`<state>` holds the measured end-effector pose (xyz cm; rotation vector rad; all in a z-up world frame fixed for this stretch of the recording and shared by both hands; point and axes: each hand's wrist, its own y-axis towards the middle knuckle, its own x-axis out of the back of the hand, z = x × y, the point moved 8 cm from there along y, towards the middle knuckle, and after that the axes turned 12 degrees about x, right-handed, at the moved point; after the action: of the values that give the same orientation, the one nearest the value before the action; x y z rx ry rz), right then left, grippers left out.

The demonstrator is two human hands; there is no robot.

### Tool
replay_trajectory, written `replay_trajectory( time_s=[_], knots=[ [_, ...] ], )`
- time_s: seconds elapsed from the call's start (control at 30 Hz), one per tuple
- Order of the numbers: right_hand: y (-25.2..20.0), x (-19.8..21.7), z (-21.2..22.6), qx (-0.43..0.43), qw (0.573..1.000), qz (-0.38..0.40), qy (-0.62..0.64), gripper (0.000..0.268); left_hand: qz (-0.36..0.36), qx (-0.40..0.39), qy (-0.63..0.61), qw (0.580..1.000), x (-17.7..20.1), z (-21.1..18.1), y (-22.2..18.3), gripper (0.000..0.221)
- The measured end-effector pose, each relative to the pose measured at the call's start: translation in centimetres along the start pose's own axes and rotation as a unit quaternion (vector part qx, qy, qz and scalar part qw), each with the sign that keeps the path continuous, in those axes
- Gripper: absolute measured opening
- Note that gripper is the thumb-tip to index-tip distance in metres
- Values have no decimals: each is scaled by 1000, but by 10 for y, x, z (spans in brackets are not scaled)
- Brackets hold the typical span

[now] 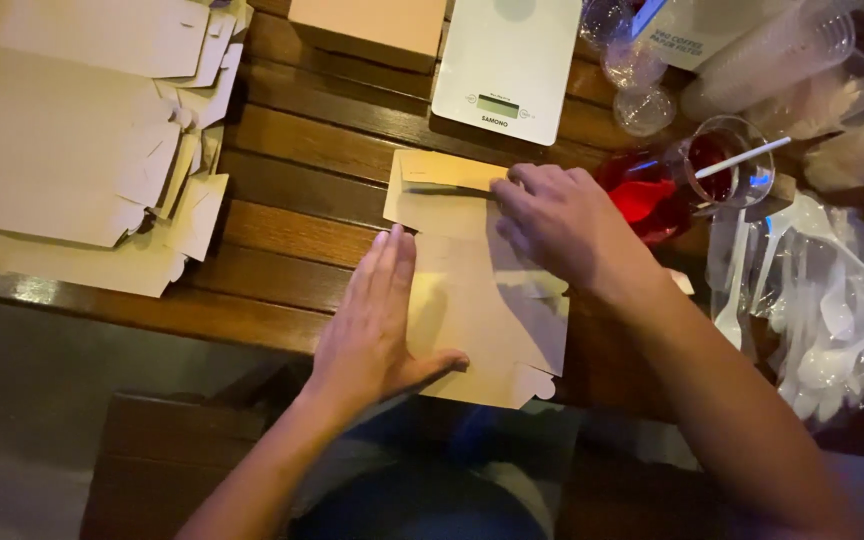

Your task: Assembling small cardboard boxes by folding along pre-scored lines and tucking in tabs.

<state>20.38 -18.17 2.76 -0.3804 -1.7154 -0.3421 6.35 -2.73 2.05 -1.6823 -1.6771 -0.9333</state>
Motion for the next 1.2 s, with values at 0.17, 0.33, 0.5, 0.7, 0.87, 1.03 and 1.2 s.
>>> replay_trajectory(
  time_s=[0.17, 0.33, 0.5, 0.7, 0.87, 1.03, 1.2],
  knots=[
    [7, -10, -16, -15, 1000, 3, -18, 29, 1, 10, -1, 1000, -1, 0, 2, 140],
    [18, -25, -50, -40, 997, 7, -72, 24, 13, 12, -15, 1000, 0, 0, 1, 139],
    [25, -32, -57, -41, 998, -25, -44, 15, 15, 18, -7, 1000, -2, 0, -1, 138],
    [26, -16, -48, -44, 997, -16, -60, 17, 10, 14, 3, 1000, 0, 0, 1, 138],
    [16, -15, -31, -14, 996, -80, -45, 22, 5, 1, 6, 1000, -2, -1, -3, 137],
    [-24, 34, 29, 30, 983, -162, 85, 29, 43, 6, -112, 993, 9, 9, -4, 126],
    [-106, 56, 59, 51, 963, -206, 163, 43, 50, -124, -41, 990, 39, 32, -16, 74]
  ],
)
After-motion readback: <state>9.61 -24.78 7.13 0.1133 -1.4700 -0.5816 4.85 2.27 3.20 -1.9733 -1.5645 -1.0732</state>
